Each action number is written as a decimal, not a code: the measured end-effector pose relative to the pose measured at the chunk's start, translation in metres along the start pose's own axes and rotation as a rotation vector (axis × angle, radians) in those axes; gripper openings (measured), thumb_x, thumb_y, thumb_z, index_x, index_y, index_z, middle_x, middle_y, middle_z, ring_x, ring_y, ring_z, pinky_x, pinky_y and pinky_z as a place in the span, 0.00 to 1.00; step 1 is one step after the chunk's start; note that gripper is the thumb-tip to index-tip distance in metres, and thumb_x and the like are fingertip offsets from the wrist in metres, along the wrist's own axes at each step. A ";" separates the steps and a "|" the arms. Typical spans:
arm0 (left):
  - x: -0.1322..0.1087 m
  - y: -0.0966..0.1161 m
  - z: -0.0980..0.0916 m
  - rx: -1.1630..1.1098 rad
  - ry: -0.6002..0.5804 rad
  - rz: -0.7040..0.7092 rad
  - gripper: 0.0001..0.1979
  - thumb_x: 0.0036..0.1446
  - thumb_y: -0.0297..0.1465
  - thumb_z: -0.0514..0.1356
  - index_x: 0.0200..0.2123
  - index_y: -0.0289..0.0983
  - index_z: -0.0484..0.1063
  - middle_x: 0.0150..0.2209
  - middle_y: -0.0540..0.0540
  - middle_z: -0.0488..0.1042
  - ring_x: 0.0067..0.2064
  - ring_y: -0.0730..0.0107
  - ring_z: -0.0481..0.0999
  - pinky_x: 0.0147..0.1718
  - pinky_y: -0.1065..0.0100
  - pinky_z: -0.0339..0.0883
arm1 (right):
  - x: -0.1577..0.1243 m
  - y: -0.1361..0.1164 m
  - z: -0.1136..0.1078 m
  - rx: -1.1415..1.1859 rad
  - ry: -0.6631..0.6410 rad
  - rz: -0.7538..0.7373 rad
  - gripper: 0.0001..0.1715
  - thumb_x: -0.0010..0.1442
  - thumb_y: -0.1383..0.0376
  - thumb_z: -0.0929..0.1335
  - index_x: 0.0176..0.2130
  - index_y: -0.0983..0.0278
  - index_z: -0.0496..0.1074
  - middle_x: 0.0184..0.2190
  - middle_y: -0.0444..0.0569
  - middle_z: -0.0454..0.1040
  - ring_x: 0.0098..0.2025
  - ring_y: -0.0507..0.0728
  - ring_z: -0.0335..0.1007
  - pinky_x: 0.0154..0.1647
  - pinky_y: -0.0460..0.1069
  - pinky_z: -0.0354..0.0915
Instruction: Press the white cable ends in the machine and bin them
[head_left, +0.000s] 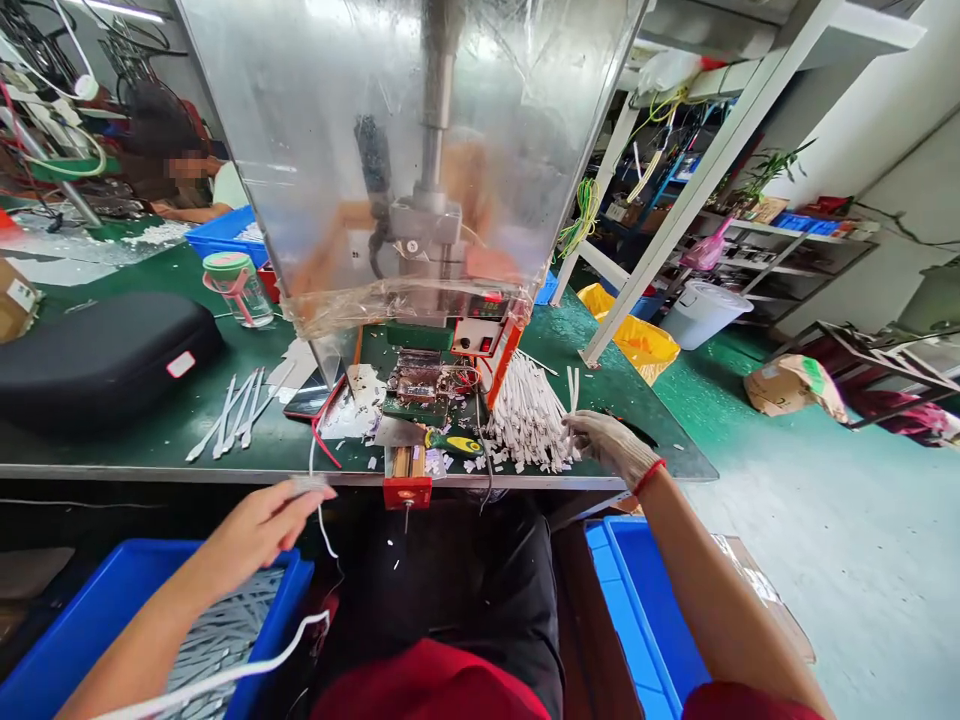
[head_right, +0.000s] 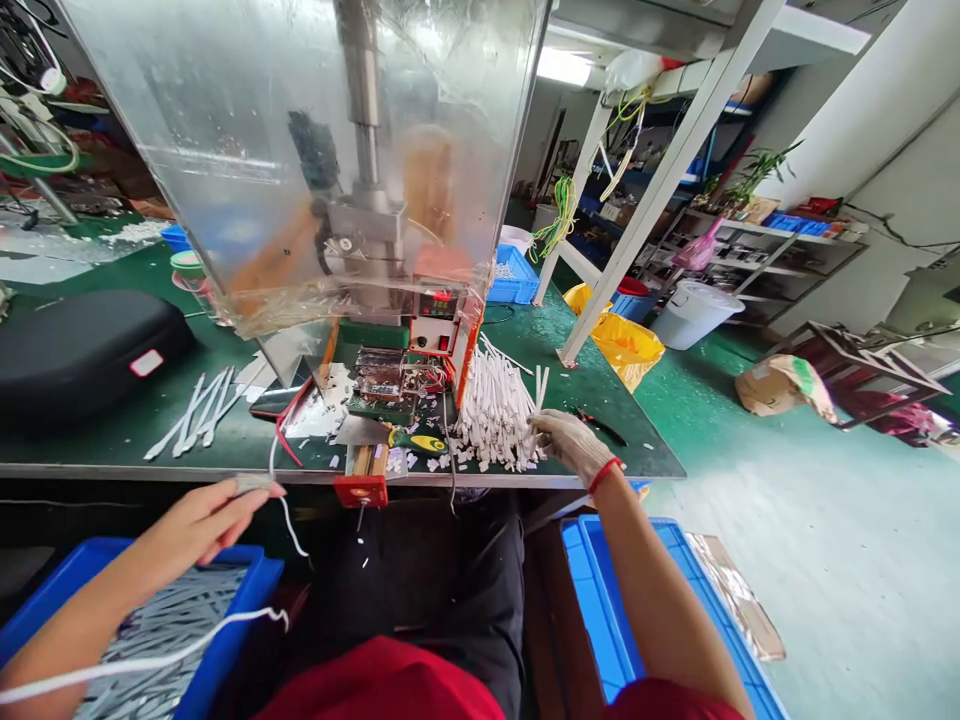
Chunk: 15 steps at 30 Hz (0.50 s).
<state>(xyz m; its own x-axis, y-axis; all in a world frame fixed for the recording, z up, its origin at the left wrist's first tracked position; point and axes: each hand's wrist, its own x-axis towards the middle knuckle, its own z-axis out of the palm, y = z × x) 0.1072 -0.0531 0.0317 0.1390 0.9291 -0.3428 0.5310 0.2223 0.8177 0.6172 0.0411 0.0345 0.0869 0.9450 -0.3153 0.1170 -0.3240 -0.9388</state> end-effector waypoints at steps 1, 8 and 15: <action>0.001 0.013 0.015 -0.044 -0.109 0.021 0.28 0.62 0.54 0.53 0.49 0.36 0.72 0.21 0.56 0.63 0.20 0.74 0.62 0.21 0.73 0.55 | -0.010 -0.002 0.012 0.071 -0.058 -0.014 0.12 0.52 0.60 0.74 0.31 0.65 0.71 0.25 0.48 0.74 0.22 0.50 0.68 0.20 0.44 0.62; 0.023 0.086 0.116 -0.209 -0.433 0.245 0.20 0.64 0.47 0.55 0.39 0.35 0.72 0.28 0.48 0.76 0.23 0.72 0.74 0.22 0.72 0.65 | -0.080 -0.019 0.118 0.050 -0.366 -0.161 0.17 0.58 0.54 0.71 0.31 0.65 0.70 0.21 0.48 0.75 0.20 0.51 0.68 0.20 0.43 0.59; 0.026 0.085 0.140 -0.345 -0.290 0.272 0.25 0.64 0.50 0.52 0.26 0.35 0.67 0.25 0.43 0.77 0.22 0.69 0.77 0.21 0.71 0.67 | -0.095 -0.018 0.161 0.087 -0.288 -0.228 0.17 0.59 0.53 0.71 0.32 0.63 0.69 0.20 0.45 0.74 0.20 0.51 0.66 0.20 0.44 0.61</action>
<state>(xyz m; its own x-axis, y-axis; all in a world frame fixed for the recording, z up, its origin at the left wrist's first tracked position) 0.2729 -0.0513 0.0277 0.4848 0.8577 -0.1713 0.1447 0.1145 0.9828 0.4474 -0.0360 0.0595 -0.2147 0.9703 -0.1112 0.0157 -0.1104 -0.9938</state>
